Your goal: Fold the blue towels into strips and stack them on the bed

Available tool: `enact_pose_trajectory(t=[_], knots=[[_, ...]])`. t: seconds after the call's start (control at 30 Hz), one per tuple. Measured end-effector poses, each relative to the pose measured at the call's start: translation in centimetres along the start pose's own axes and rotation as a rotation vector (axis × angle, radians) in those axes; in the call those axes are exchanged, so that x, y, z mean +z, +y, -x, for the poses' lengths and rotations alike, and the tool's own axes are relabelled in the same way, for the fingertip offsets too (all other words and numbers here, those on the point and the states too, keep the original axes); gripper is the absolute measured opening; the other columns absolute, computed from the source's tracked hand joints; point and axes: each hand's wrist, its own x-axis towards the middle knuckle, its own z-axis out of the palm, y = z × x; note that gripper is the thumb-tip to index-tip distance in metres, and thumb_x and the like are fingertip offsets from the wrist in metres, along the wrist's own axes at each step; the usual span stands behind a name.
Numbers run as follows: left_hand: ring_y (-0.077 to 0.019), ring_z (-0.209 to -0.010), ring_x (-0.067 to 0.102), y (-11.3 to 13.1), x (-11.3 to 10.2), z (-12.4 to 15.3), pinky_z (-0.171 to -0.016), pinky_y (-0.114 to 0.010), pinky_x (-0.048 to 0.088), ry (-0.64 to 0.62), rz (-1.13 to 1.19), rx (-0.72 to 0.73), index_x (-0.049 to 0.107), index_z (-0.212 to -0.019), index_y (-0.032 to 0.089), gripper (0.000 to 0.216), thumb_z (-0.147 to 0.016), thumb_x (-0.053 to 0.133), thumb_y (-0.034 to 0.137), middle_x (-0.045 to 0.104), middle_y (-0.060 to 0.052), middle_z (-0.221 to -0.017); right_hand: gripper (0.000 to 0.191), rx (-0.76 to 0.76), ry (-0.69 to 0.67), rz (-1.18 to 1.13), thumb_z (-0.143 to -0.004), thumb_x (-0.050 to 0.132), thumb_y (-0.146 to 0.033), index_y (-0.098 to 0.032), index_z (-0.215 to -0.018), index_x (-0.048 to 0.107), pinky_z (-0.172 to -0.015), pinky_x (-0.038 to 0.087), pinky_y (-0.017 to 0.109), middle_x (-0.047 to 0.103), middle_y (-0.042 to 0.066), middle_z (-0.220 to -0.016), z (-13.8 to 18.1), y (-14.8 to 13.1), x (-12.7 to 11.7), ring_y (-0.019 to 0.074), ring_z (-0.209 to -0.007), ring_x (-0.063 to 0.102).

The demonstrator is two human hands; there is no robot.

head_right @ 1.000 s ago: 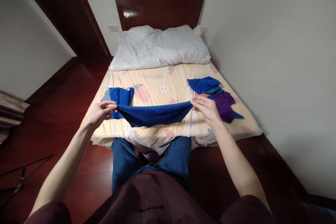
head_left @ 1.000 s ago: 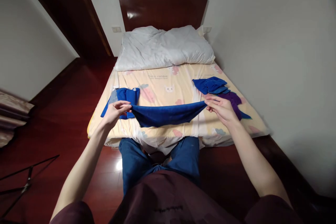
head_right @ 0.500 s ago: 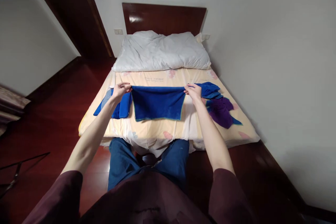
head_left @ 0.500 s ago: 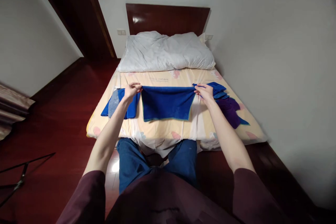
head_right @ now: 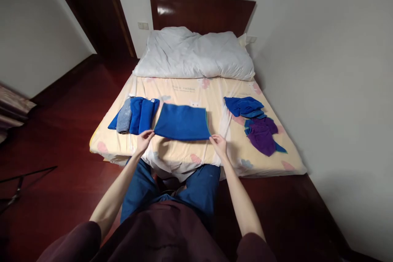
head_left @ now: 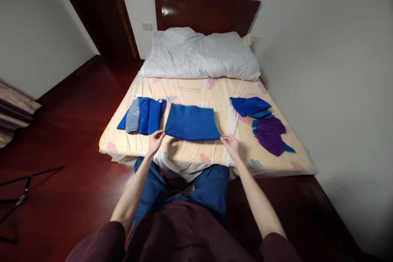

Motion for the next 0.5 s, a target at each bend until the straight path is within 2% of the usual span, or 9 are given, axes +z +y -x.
enact_pose_trajectory(t=[0.1, 0.2, 0.37, 0.5], knots=[[-0.0282, -0.092, 0.072, -4.7, 0.3, 3.4, -0.082, -0.038, 0.058, -0.019, -0.060, -0.191, 0.071, -0.094, 0.017, 0.044, -0.073, 0.072, 0.056, 0.075, -0.013, -0.095, 0.054, 0.141, -0.023, 0.048, -0.058, 0.078, -0.069, -0.022, -0.078, 0.062, -0.073, 0.057, 0.038, 0.071, 0.007, -0.070, 3.7, 5.3, 1.5, 0.0234, -0.070, 0.069], [-0.0273, -0.084, 0.072, -6.9, 0.0, 5.1, -0.077, -0.038, 0.057, -0.017, -0.100, -0.239, 0.068, -0.091, 0.019, 0.046, -0.070, 0.072, 0.060, 0.073, -0.011, -0.086, 0.055, 0.219, -0.019, 0.079, -0.054, 0.079, -0.070, -0.022, -0.076, 0.061, -0.073, 0.058, 0.040, 0.072, 0.007, -0.069, 5.9, 7.9, 1.9, 0.0253, -0.070, 0.070], [-0.0224, -0.074, 0.069, -7.8, -0.7, 4.1, -0.073, -0.033, 0.053, -0.049, -0.185, -0.280, 0.067, -0.098, 0.018, 0.051, -0.069, 0.071, 0.061, 0.070, -0.006, -0.078, 0.057, 0.288, -0.004, 0.095, -0.053, 0.079, -0.070, -0.020, -0.076, 0.065, -0.075, 0.058, 0.039, 0.076, 0.011, -0.078, 5.7, 9.1, 1.8, 0.0274, -0.079, 0.073], [-0.0220, -0.070, 0.066, -8.3, -0.9, 2.8, -0.069, -0.032, 0.049, -0.098, -0.269, -0.322, 0.067, -0.078, 0.018, 0.037, -0.065, 0.074, 0.052, 0.067, -0.004, -0.068, 0.054, 0.339, -0.008, 0.123, -0.053, 0.078, -0.069, -0.019, -0.070, 0.066, -0.062, 0.056, 0.034, 0.074, 0.009, -0.070, 5.2, 9.2, 1.8, 0.0251, -0.069, 0.071]])
